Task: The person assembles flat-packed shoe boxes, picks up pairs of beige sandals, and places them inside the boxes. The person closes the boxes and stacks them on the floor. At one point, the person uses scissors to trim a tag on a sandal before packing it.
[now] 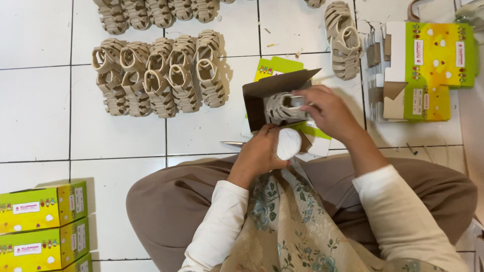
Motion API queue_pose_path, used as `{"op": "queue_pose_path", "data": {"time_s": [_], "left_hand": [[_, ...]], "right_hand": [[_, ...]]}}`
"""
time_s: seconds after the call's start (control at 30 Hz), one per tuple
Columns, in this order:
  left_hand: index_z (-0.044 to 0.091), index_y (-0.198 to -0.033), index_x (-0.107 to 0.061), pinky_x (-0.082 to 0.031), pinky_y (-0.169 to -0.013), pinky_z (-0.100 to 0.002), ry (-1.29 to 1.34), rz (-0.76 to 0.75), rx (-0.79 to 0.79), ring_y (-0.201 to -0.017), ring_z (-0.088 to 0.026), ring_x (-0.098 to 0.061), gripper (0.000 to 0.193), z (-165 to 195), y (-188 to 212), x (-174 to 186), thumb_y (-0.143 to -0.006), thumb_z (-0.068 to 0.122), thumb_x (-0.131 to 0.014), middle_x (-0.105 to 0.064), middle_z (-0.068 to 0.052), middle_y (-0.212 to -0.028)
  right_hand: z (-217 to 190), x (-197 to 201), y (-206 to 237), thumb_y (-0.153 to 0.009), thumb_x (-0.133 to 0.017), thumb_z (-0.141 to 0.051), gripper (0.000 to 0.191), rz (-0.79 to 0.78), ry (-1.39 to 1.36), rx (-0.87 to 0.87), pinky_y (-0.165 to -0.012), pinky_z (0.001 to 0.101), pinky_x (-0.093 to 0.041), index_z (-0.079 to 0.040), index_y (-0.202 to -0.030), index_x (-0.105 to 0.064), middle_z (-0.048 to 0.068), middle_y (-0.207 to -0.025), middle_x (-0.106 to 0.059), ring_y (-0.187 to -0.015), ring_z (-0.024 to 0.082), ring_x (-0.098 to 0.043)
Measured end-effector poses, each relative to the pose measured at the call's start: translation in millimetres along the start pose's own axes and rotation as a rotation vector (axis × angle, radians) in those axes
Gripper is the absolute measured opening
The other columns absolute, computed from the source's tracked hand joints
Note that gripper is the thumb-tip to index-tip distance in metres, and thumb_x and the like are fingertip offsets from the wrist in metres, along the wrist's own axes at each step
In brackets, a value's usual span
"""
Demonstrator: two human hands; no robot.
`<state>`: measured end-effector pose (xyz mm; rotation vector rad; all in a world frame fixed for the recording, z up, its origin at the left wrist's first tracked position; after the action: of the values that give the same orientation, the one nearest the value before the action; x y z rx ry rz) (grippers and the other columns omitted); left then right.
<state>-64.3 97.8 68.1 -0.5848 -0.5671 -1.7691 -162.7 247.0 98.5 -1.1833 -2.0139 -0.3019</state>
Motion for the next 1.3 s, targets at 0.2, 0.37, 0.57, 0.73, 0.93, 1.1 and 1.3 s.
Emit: {"op": "queue_pose_path", "data": {"time_s": [0.2, 0.37, 0.57, 0.73, 0.93, 1.1, 1.3], "left_hand": [[0.004, -0.130, -0.064, -0.050, -0.104, -0.042, 0.097, -0.052, -0.094, -0.127, -0.039, -0.057, 0.087, -4.9, 1.0, 1.9, -0.051, 0.025, -0.093, -0.059, -0.022, -0.138], [0.003, -0.130, -0.063, -0.049, -0.106, -0.041, 0.090, -0.086, -0.114, -0.126, -0.039, -0.057, 0.089, -3.0, -2.7, -0.1, -0.050, 0.025, -0.095, -0.058, -0.023, -0.138], [0.003, -0.130, -0.063, -0.049, -0.107, -0.040, 0.112, -0.130, -0.077, -0.125, -0.037, -0.060, 0.089, -4.7, -3.0, 0.0, -0.050, 0.026, -0.094, -0.060, -0.020, -0.138], [0.002, -0.131, -0.063, -0.048, -0.106, -0.040, 0.124, -0.127, -0.071, -0.126, -0.038, -0.058, 0.091, -6.1, -5.0, -0.7, -0.050, 0.028, -0.095, -0.058, -0.022, -0.140], [0.001, -0.133, -0.062, -0.046, -0.109, -0.041, 0.131, -0.138, -0.076, -0.131, -0.039, -0.055, 0.092, -6.1, -3.8, -4.1, -0.053, 0.033, -0.095, -0.057, -0.024, -0.140], [0.002, -0.138, -0.060, -0.046, -0.109, -0.042, 0.204, -0.154, -0.058, -0.130, -0.037, -0.054, 0.093, -6.9, -0.8, -1.1, -0.060, 0.039, -0.094, -0.056, -0.022, -0.141], [0.011, -0.147, -0.054, -0.055, -0.099, -0.045, 1.041, -0.012, 0.084, -0.118, -0.030, -0.064, 0.060, -35.4, -0.5, 17.7, -0.093, 0.032, -0.067, -0.061, -0.015, -0.135]], "right_hand": [[-14.9, -35.9, -9.1, -0.080, -0.071, -0.004, 0.013, 0.067, 0.455, 0.131, -0.095, 0.0426, -0.051, -0.005, -0.092, -0.076, 0.014, -0.124, -0.072, -0.117, 0.034, -0.060], [21.7, -61.6, -5.8, -0.075, -0.069, -0.009, 0.017, -0.147, 0.515, -0.013, -0.089, 0.0430, -0.054, -0.005, -0.089, -0.076, 0.010, -0.097, -0.073, -0.103, 0.031, -0.064], [30.4, -62.5, -6.2, -0.078, -0.066, -0.006, 0.008, -0.035, 0.476, 0.104, -0.078, 0.0428, -0.056, -0.006, -0.084, -0.072, 0.010, -0.094, -0.071, -0.096, 0.031, -0.068], [36.5, -63.3, -7.9, -0.084, -0.069, -0.009, 0.006, -0.059, 0.432, 0.026, -0.079, 0.0449, -0.055, -0.006, -0.080, -0.071, 0.010, -0.087, -0.069, -0.091, 0.033, -0.067], [29.1, -55.0, -6.3, -0.083, -0.071, -0.009, 0.004, -0.019, 0.368, 0.007, -0.077, 0.0453, -0.055, -0.006, -0.084, -0.073, 0.011, -0.088, -0.068, -0.090, 0.033, -0.067], [26.6, -43.6, -6.7, -0.083, -0.075, -0.011, 0.013, 0.021, 0.228, -0.026, -0.073, 0.0434, -0.055, -0.005, -0.094, -0.076, 0.014, -0.089, -0.070, -0.081, 0.036, -0.067], [57.4, -42.1, 15.6, -0.102, -0.066, -0.025, 0.025, -0.007, -0.510, -0.396, -0.078, 0.0385, -0.060, -0.002, -0.107, -0.075, 0.013, -0.099, -0.076, -0.084, 0.026, -0.073]]}}
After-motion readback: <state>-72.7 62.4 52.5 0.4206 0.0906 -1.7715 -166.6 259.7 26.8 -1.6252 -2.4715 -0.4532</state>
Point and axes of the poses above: each hand's wrist, its own y-axis away from the middle knuckle, its own x-axis out of the back of the hand, z = x × y, the point moved 9 cm from there along -y, towards the middle knuckle
